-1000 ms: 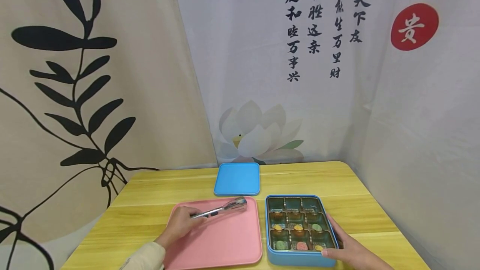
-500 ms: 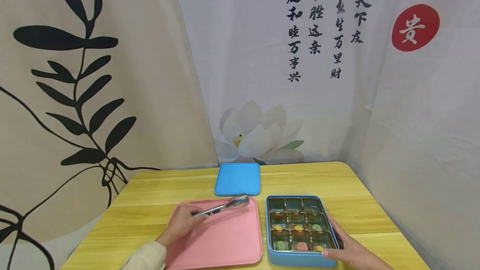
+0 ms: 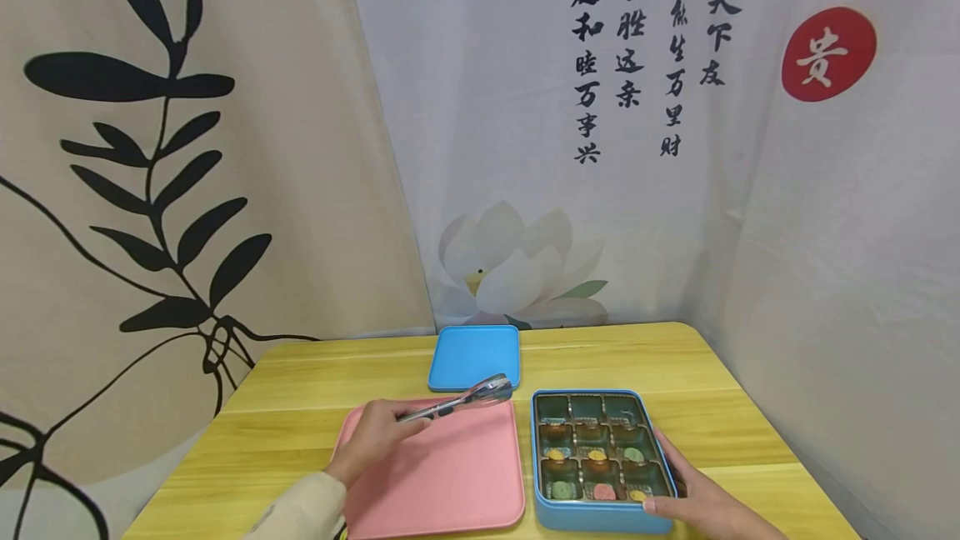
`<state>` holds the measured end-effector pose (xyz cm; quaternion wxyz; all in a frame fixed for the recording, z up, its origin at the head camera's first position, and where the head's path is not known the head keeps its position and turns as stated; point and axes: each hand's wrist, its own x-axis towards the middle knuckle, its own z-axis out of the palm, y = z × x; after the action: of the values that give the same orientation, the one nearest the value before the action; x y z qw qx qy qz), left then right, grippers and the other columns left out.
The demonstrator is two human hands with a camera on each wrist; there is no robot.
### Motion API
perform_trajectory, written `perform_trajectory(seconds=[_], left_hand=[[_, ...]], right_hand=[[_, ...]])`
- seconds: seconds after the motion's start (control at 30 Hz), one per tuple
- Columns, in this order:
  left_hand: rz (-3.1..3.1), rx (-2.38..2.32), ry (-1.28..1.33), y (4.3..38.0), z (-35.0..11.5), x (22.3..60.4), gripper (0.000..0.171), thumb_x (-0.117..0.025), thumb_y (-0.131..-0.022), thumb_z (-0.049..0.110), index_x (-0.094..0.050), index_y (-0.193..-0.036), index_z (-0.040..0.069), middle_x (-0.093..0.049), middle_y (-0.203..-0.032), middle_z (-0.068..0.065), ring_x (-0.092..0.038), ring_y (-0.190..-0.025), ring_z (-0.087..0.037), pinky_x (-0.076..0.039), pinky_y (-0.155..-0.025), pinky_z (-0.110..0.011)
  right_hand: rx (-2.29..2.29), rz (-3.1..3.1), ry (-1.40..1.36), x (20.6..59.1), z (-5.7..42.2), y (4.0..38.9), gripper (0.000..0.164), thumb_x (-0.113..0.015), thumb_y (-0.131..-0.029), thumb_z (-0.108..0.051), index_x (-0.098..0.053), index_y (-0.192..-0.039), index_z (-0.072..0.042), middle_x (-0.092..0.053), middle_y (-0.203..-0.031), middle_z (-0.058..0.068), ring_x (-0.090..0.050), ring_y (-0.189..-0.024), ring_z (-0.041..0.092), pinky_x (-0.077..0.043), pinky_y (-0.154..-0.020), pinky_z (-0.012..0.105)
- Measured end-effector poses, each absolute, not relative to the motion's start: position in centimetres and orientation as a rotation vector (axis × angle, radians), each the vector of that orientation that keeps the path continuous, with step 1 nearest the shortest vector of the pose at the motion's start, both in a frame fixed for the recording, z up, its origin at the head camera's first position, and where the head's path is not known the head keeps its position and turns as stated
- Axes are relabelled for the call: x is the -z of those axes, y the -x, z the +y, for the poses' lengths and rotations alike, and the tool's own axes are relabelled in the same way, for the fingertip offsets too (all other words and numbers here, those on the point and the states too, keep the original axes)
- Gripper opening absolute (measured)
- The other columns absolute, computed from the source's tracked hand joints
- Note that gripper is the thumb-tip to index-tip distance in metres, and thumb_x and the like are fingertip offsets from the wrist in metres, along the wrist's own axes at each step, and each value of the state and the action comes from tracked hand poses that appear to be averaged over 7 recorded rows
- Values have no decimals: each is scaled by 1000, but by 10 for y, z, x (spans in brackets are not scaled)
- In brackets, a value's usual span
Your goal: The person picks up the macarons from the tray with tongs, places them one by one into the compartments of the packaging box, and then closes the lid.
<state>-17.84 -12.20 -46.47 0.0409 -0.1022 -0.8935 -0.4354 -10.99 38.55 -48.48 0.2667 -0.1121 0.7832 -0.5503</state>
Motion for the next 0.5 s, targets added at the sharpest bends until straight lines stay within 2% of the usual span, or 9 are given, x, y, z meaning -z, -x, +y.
perform_trajectory(seconds=[0.17,0.3,0.5], left_hand=[[-2731,1405,322,182,-111,462,19,-82,-82,26,-81,-95,12,-74,-87,3,-52,-67,-12,-43,-55,-25],[-2732,1451,305,184,-102,460,19,-81,-83,27,-81,-95,13,-74,-86,4,-48,-65,-11,-39,-52,-23],[-2701,1426,353,188,-87,456,18,-82,-82,26,-80,-93,11,-72,-81,6,-50,-68,-11,-42,-54,-24]], right_hand=[[1489,2108,319,486,386,111,93,-52,-104,-25,24,-151,-2,14,-150,44,-23,-133,64,-36,-98,66],[1486,2112,319,487,387,111,93,-52,-104,-25,24,-151,-2,13,-149,45,-25,-132,63,-37,-98,66],[1476,2120,303,485,386,111,93,-53,-104,-26,23,-151,-2,13,-149,44,-25,-132,64,-36,-98,67]])
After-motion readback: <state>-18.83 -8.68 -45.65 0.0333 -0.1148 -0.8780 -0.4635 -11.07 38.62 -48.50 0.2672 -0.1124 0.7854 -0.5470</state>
